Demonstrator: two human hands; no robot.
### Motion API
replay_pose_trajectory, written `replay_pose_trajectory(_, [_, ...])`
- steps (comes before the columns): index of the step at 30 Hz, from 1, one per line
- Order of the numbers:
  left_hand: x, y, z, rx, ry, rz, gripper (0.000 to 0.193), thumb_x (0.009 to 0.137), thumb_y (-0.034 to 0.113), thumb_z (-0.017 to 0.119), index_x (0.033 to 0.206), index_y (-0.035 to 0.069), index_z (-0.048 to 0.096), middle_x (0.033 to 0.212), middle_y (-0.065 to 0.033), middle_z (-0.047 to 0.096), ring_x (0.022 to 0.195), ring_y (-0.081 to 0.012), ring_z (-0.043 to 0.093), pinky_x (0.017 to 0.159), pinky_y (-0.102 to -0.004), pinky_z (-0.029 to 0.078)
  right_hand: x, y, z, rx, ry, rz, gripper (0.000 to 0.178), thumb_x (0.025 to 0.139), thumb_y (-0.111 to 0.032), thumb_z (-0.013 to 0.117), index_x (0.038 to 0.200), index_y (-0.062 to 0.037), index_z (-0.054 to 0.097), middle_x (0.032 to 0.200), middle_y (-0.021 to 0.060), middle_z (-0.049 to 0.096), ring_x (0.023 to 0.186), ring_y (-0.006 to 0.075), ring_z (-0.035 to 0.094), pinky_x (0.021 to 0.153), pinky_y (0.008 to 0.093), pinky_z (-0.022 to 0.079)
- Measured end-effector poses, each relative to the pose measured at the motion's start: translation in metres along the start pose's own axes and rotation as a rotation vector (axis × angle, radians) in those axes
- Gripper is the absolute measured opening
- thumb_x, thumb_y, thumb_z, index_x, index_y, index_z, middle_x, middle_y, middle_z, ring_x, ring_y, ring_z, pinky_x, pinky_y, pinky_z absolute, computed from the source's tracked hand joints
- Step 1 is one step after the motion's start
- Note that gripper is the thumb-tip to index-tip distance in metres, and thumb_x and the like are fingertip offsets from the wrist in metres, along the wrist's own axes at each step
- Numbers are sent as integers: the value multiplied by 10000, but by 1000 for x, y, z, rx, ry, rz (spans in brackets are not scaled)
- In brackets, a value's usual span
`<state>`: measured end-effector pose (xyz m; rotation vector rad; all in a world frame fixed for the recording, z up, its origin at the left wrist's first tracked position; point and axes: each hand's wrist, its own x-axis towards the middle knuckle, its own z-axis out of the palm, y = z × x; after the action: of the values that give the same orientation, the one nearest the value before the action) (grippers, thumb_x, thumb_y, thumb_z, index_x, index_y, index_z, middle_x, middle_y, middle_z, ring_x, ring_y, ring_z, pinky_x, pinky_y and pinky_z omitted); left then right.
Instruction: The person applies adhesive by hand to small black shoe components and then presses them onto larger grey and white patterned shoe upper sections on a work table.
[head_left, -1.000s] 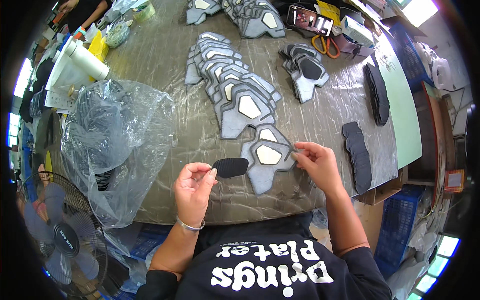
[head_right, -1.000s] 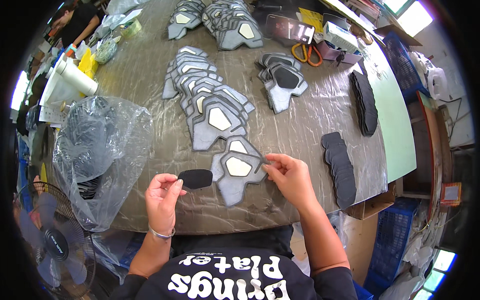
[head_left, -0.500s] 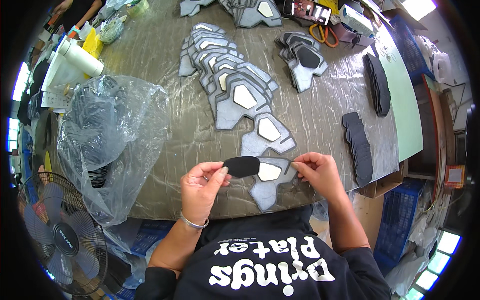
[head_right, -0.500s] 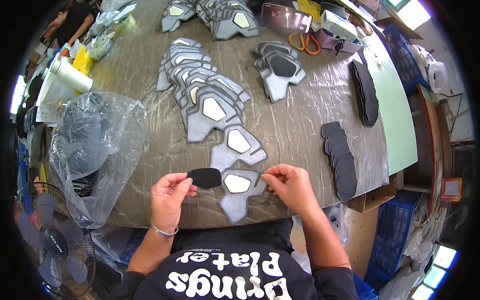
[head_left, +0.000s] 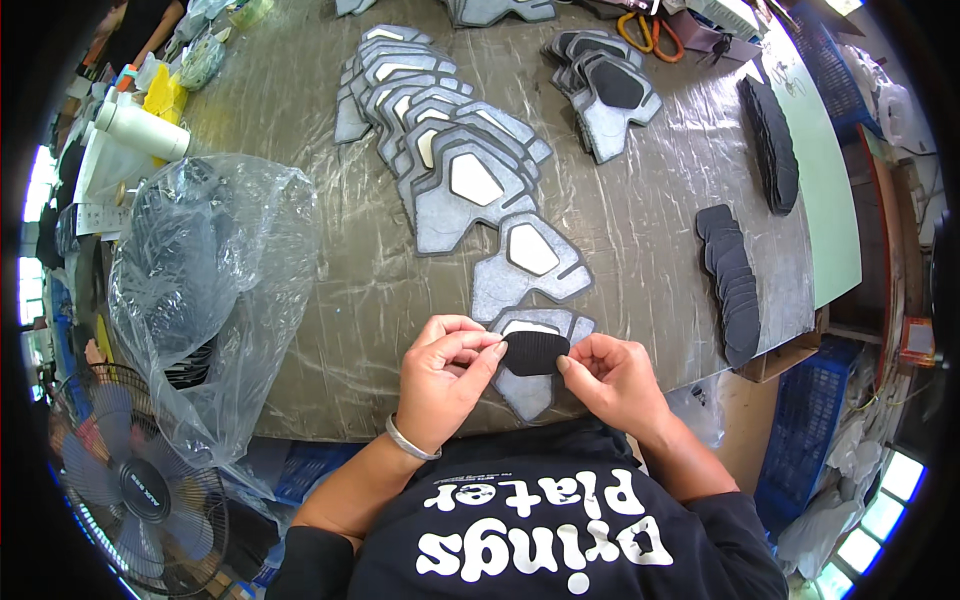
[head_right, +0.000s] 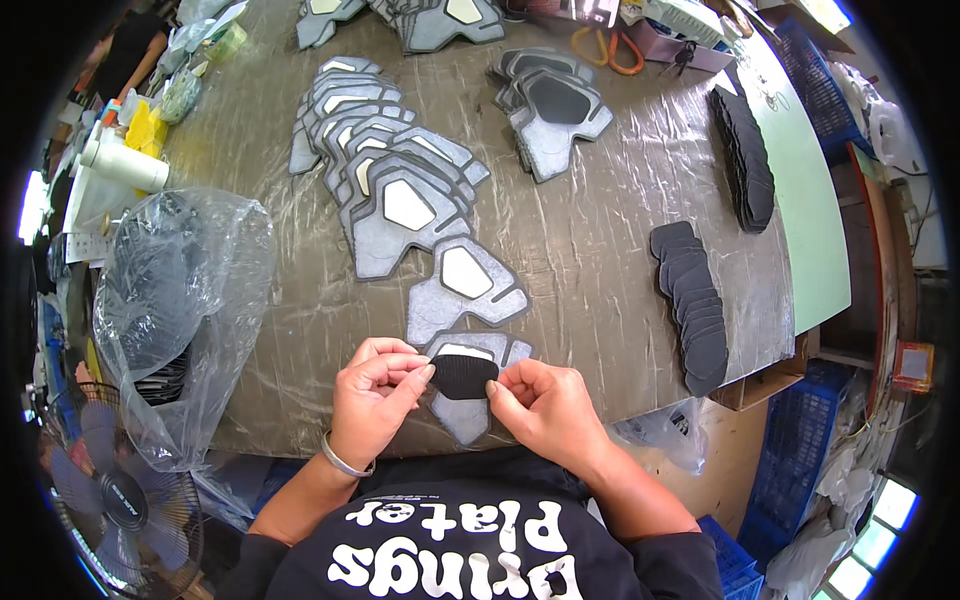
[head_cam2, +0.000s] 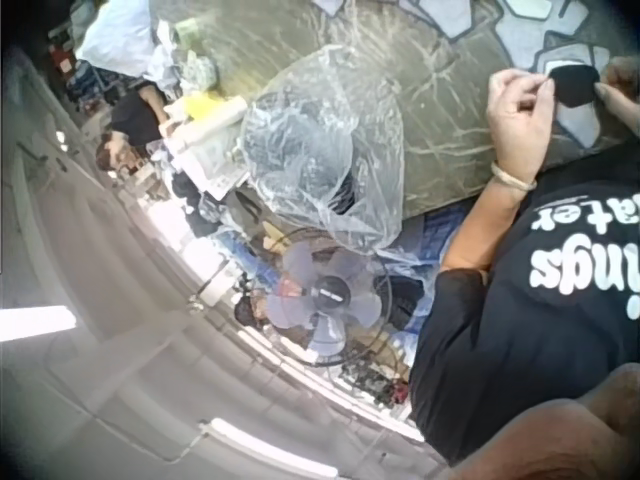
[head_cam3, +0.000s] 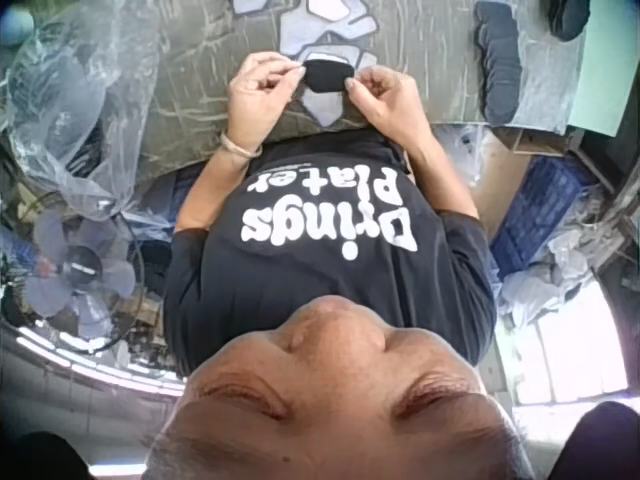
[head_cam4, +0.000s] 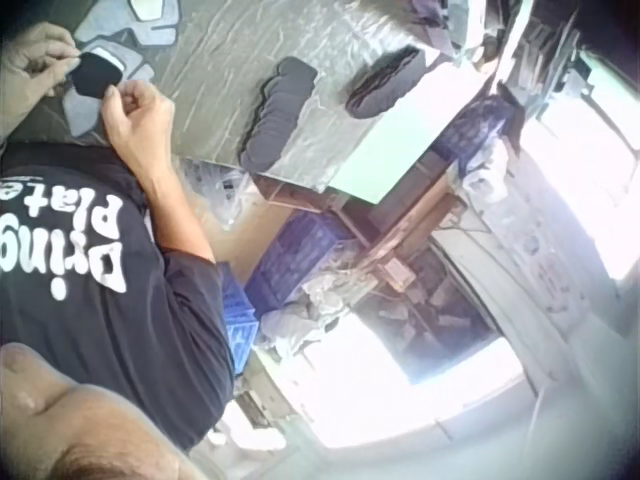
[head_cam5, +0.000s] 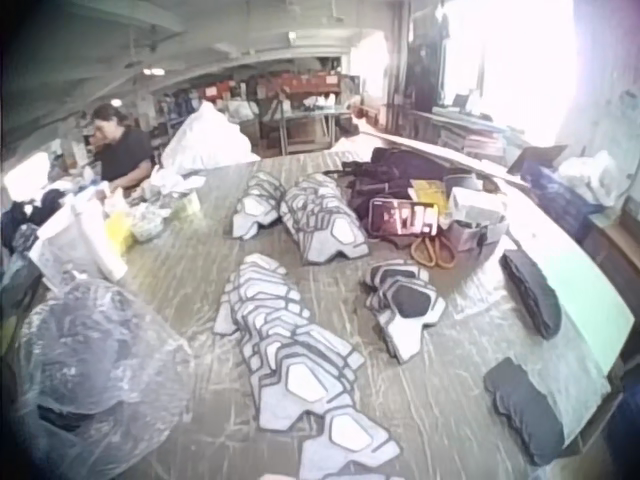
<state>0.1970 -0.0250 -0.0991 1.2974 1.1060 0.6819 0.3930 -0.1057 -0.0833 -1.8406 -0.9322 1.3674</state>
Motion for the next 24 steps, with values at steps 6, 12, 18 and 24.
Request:
replay_pose_trajectory(6, [11, -1, 1, 73, -9, -61, 91, 886, 59, 703, 928, -22, 709, 764, -13, 633, 590, -40, 581, 486, -182, 436, 8, -2, 1, 88, -38, 93, 187, 936, -136, 633, 863, 36, 625, 662, 10, 624, 555, 45, 573, 470, 206, 456])
replay_pose_trajectory(12, [14, -3, 3, 136, 4, -109, 102, 894, 75, 700, 896, -26, 691, 695, -7, 631, 526, -26, 539, 468, -183, 415, 12, 2, 5, 23, 30, 47, 188, 916, -130, 644, 823, 32, 651, 559, 45, 613, 486, 38, 500, 436, 245, 387])
replay_pose_trajectory(18, [15, 1, 7, 181, 45, -133, 100, 854, 71, 724, 823, -18, 693, 739, -61, 654, 532, -65, 579, 494, -222, 444, 13, -8, 4, 55, 4, 125, 198, 924, -142, 641, 855, 43, 641, 555, 55, 619, 454, 71, 556, 427, 253, 420])
replay_pose_trajectory(24, [14, -2, 9, 226, 69, -66, 95, 850, 62, 722, 806, -9, 676, 739, -63, 650, 508, -76, 568, 472, -231, 434, 14, -12, 3, 35, -23, 140, 205, 942, -141, 630, 853, 43, 615, 626, 8, 615, 499, 44, 554, 416, 209, 426])
